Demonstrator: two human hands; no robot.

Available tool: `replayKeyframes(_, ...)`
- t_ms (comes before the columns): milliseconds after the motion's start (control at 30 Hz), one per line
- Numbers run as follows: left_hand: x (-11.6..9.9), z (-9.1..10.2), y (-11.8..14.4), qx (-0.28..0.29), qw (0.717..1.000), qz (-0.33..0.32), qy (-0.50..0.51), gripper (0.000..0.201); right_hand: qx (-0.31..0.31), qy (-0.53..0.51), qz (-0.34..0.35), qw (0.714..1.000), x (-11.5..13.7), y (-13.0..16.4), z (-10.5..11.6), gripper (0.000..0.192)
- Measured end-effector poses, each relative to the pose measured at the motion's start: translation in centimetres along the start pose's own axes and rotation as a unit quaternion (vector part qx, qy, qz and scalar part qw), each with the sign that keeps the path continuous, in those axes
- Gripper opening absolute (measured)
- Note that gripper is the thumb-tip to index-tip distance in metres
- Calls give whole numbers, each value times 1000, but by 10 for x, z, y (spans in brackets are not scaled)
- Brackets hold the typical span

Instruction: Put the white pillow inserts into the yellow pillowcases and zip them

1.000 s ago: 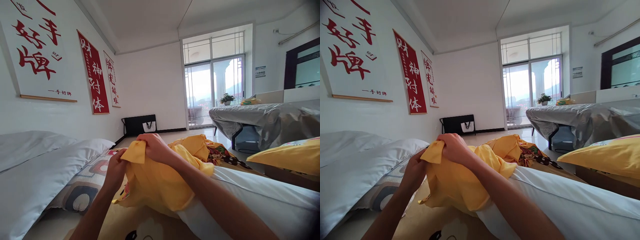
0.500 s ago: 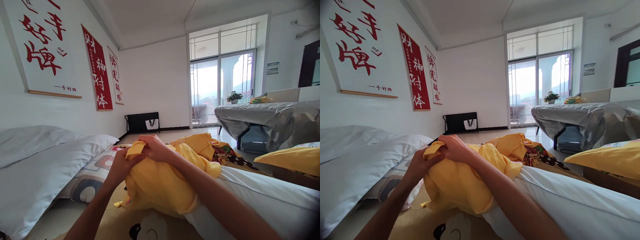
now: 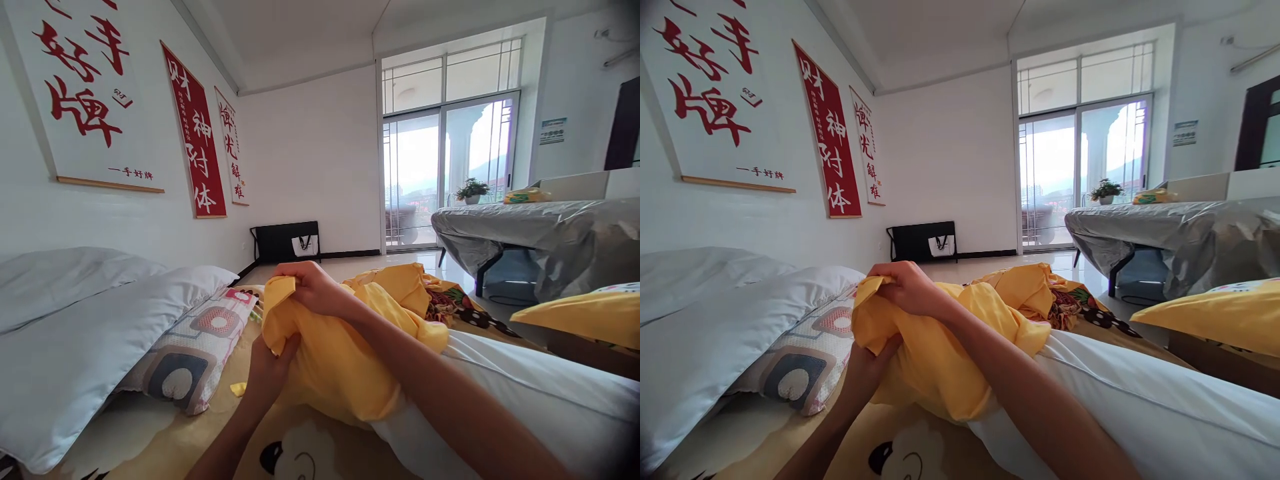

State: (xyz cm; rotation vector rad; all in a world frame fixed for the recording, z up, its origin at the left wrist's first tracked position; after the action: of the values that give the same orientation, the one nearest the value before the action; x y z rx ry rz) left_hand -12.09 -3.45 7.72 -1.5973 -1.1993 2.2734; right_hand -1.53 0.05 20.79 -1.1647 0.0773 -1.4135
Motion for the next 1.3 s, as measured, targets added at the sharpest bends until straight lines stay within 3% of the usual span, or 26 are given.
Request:
replayKeyframes(200,22,-1,-4,-6,985,57,166,35,-19,-42,-33,998,-7,0,12,9)
replayKeyframes(367,17,1,-2,48,994,-65,67,35,-57,-48,-59,995,-15,1,24,8)
replayKeyframes(600,19,-8,-13,19,987,-61,-147,21,-26,-35,-45,998,-14,-2,14,8)
replayKeyframes(767,22,-29,-15,74,987,-90,-114,18,-56,-14,-40,998,-25,-4,25,10)
replayKeyframes(867,29,-34,-11,59,988,-91,-110,24,-80,11,-42,996,-42,-6,37,12)
replayKeyframes(933,34,-32,-10,36,991,-82,-100,27,-88,23,-55,994,-53,-7,44,17)
replayKeyframes(1033,40,-27,-10,39,999,-18,9,37,-94,39,-77,992,-64,-7,51,24)
replayKeyframes(1133,42,-20,-7,20,993,58,104,47,-121,103,-90,983,-65,-6,53,29)
replayKeyframes(1200,42,-14,-5,-8,990,75,122,48,-134,151,-86,976,-62,-6,53,31)
replayKeyframes(1300,47,-8,0,-15,984,89,156,44,-100,159,-92,978,-59,-7,50,32)
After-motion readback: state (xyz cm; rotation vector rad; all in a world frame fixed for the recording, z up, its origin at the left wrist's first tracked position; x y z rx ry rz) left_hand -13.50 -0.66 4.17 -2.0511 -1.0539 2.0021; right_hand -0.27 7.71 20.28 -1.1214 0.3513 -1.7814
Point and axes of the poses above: each hand's wrist, its own y-axis away from the middle knuckle, its own z-axis out of the back of the hand, x = y × z, the point moved 5 cm from there along -y, towards the middle knuckle, and after that the axes turned 7 degrees about -z, right-handed, at the moved point
